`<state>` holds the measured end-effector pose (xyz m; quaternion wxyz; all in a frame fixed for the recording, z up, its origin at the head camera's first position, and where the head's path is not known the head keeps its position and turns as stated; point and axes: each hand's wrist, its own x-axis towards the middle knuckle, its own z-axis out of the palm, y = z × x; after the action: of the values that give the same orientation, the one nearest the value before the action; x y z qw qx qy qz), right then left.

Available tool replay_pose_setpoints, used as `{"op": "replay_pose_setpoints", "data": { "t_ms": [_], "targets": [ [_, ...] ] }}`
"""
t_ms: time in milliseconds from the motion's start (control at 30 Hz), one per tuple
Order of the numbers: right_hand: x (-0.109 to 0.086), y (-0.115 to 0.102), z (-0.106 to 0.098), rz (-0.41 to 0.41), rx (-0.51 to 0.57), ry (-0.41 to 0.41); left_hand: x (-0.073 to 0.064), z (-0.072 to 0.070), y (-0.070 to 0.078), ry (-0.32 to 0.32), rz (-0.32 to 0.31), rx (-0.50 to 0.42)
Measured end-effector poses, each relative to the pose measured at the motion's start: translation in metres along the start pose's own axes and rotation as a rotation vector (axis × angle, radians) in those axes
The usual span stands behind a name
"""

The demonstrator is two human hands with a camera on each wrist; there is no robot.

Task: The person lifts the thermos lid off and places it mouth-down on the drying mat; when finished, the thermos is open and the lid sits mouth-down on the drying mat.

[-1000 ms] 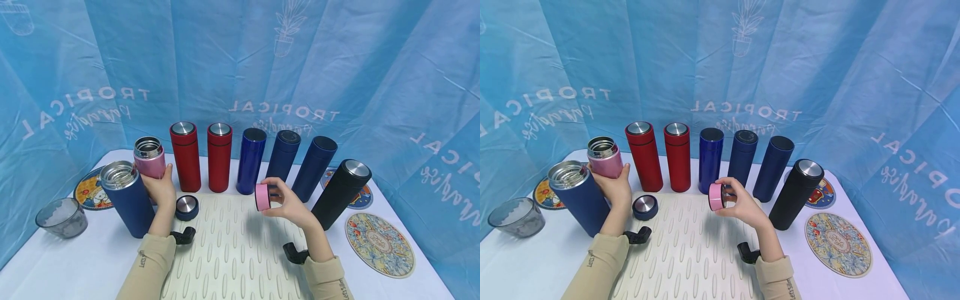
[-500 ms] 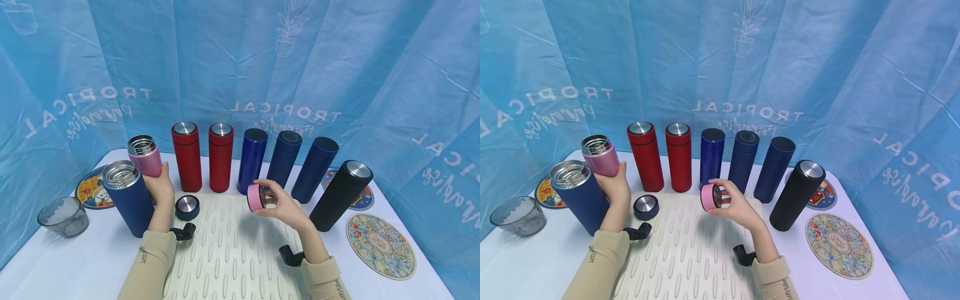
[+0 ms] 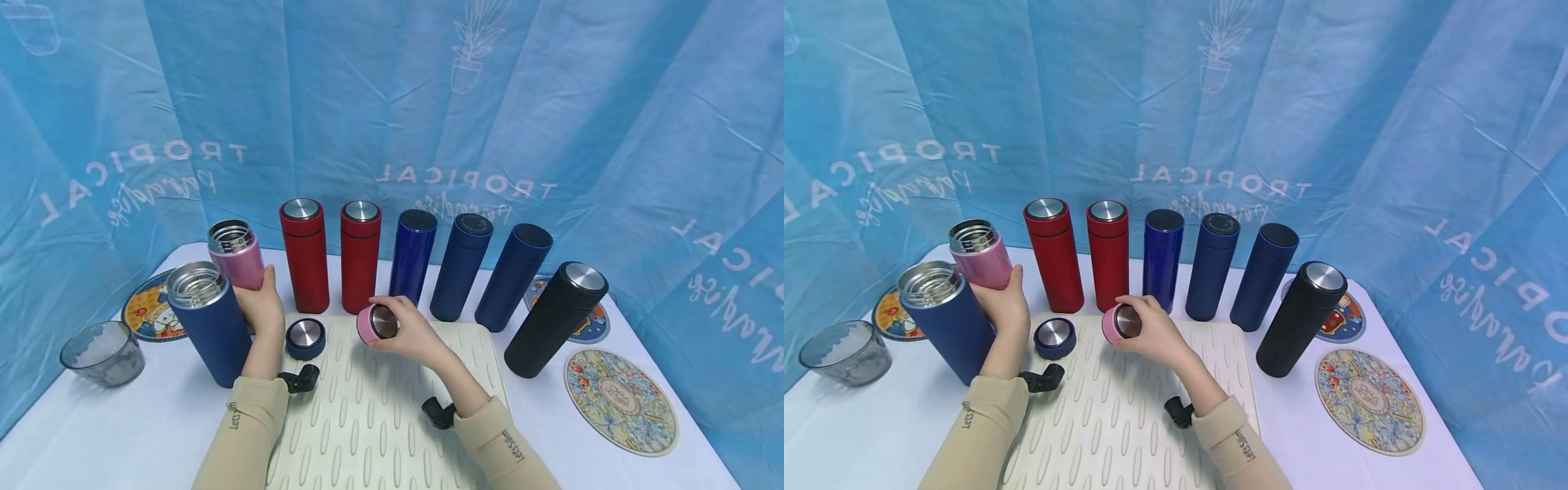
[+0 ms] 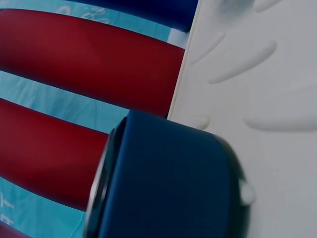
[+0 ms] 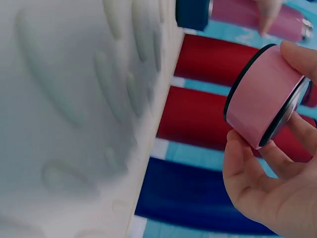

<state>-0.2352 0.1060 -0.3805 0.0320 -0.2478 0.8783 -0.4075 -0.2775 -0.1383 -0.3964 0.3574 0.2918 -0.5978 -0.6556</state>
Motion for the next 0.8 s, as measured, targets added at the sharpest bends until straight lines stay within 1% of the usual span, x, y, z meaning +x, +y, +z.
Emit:
{"op": "replay_pose_setpoints", "data": {
  "t_ms": [167,433,633,800],
  "targets": [
    [0.013,-0.003,0.015,0.006,-0.090,-0.043,0.001,0.000,-0.001,-0.004,-0.009,0.001],
    [0.025,-0.006,0.032,0.020,-0.194,-0.130,0.001,0.000,-0.001,-0.015,-0.015,0.005],
    [0.033,-0.004,0.042,0.001,-0.325,-0.154,0.001,0.000,-0.003,-0.016,-0.018,0.007],
    [0.034,-0.004,0.047,0.009,-0.409,-0.172,0.002,0.000,-0.003,-0.015,-0.012,0.009]
  ]
}}
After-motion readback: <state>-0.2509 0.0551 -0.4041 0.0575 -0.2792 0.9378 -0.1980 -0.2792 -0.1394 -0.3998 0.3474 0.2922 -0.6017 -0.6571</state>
